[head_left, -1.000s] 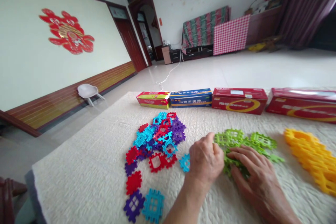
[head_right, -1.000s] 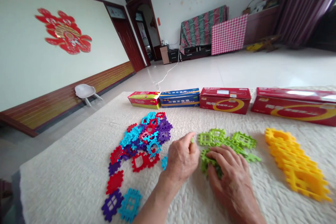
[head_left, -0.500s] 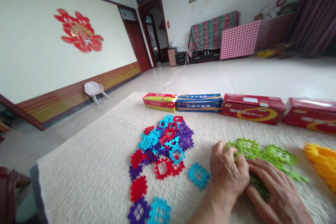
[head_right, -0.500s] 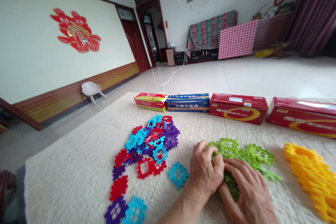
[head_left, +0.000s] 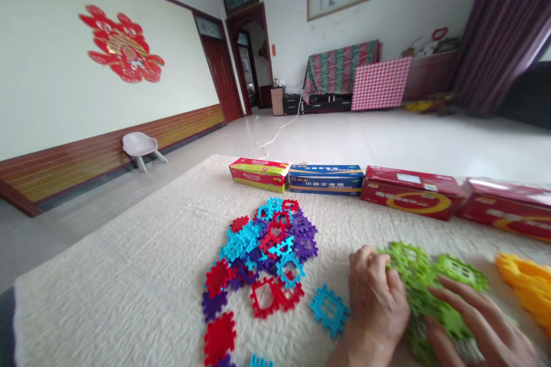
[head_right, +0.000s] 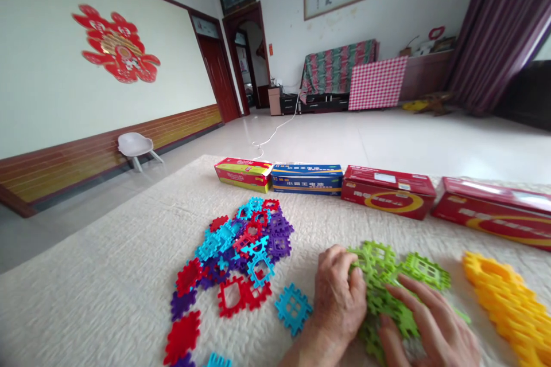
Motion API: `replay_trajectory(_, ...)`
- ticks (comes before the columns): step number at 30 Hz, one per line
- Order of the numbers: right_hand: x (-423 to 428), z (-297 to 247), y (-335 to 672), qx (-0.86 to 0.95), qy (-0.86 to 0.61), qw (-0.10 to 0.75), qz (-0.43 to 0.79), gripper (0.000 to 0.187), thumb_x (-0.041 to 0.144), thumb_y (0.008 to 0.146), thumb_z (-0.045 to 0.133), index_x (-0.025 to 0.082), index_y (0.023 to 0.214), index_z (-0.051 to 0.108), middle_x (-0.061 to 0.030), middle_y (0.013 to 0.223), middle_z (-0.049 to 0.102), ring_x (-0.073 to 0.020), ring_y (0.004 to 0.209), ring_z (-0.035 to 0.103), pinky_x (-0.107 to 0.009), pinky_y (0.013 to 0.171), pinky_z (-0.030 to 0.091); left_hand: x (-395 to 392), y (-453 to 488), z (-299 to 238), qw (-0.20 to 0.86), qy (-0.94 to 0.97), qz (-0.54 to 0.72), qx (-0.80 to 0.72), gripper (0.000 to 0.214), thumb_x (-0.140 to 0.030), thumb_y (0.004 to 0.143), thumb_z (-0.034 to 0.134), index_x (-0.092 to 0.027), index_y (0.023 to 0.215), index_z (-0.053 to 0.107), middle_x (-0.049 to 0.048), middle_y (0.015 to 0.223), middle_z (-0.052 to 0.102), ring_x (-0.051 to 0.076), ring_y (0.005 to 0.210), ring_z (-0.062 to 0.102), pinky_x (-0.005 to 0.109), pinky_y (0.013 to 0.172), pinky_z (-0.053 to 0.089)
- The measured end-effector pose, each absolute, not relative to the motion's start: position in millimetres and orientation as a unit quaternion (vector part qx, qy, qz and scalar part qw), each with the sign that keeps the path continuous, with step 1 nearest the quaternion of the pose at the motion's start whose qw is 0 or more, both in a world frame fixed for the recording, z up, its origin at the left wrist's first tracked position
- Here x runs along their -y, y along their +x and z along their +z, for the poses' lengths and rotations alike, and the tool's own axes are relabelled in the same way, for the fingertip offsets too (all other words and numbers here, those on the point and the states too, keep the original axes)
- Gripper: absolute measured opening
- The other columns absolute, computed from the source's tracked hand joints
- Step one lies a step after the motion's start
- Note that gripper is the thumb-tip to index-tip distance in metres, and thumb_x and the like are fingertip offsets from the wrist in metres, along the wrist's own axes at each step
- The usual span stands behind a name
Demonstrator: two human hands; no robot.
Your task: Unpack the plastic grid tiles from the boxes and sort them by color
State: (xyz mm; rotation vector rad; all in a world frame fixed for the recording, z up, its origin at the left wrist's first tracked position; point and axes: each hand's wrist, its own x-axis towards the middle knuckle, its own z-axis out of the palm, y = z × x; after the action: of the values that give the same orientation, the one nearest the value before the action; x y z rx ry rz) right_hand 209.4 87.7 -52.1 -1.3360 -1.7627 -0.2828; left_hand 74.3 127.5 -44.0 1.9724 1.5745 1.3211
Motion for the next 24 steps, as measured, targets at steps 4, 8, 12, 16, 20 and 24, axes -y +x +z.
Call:
replay_trajectory(4,-78,-46,205,0.660,-0.613,0.425,-0.093,0.039,0.042,0.085,0.051,0.021,0.118,0.051,-0.0198,0.133,0.050,-0.0425,0.120,0.051,-0.063,0.091,0.046,-127,75,-49,0.108,0.699,0.468,-0.530,0.035,-0.013,0.086,0.046,-0.011,0.118,0.060,0.0195,0.130,0.056,0.028,0.123,0.051,0.048,0.106,0.044)
replay_trajectory(8,-76,-53,200,0.663,-0.620,0.417,-0.039,0.035,0.033,0.085,0.054,0.022,0.118,0.053,-0.0132,0.127,0.058,-0.0332,0.122,0.053,-0.058,0.098,0.046,-129,74,-48,0.125,0.721,0.431,-0.528,0.038,-0.016,0.089,0.044,-0.013,0.124,0.059,0.0173,0.134,0.055,0.028,0.128,0.049,0.047,0.106,0.044)
replay_trajectory(12,-72,-50,193,0.658,-0.614,0.436,0.005,0.039,0.026,0.081,0.057,0.025,0.119,0.054,-0.0103,0.124,0.061,-0.0305,0.119,0.056,-0.054,0.099,0.047,-131,72,-46,0.129,0.724,0.444,-0.513,0.031,-0.019,0.091,0.043,-0.015,0.113,0.064,0.0137,0.118,0.066,0.026,0.113,0.060,0.045,0.098,0.051)
replay_trajectory(16,-65,-37,187,0.679,-0.581,0.443,0.070,0.042,0.019,0.079,0.055,0.026,0.121,0.054,-0.0077,0.124,0.062,-0.0261,0.116,0.060,-0.043,0.097,0.051,-133,68,-45,0.117,0.705,0.480,-0.509,0.024,-0.022,0.092,0.044,-0.018,0.101,0.066,0.0093,0.101,0.070,0.024,0.098,0.065,0.043,0.088,0.055)
replay_trajectory(20,-64,-34,187,0.657,-0.569,0.494,0.041,0.032,0.019,0.082,0.052,0.024,0.114,0.056,-0.0088,0.123,0.062,-0.0253,0.115,0.060,-0.042,0.096,0.051,-136,66,-49,0.093,0.692,0.493,-0.520,0.024,-0.024,0.093,0.044,-0.016,0.101,0.065,0.0113,0.103,0.069,0.024,0.100,0.064,0.044,0.090,0.054)
replay_trajectory(24,-72,-41,194,0.609,-0.611,0.505,-0.001,0.032,0.022,0.086,0.050,0.024,0.117,0.054,-0.0118,0.133,0.054,-0.0294,0.124,0.052,-0.053,0.101,0.045,-137,68,-54,0.088,0.716,0.460,-0.517,0.031,-0.026,0.093,0.044,-0.012,0.114,0.062,0.0166,0.124,0.062,0.028,0.117,0.058,0.048,0.099,0.049)
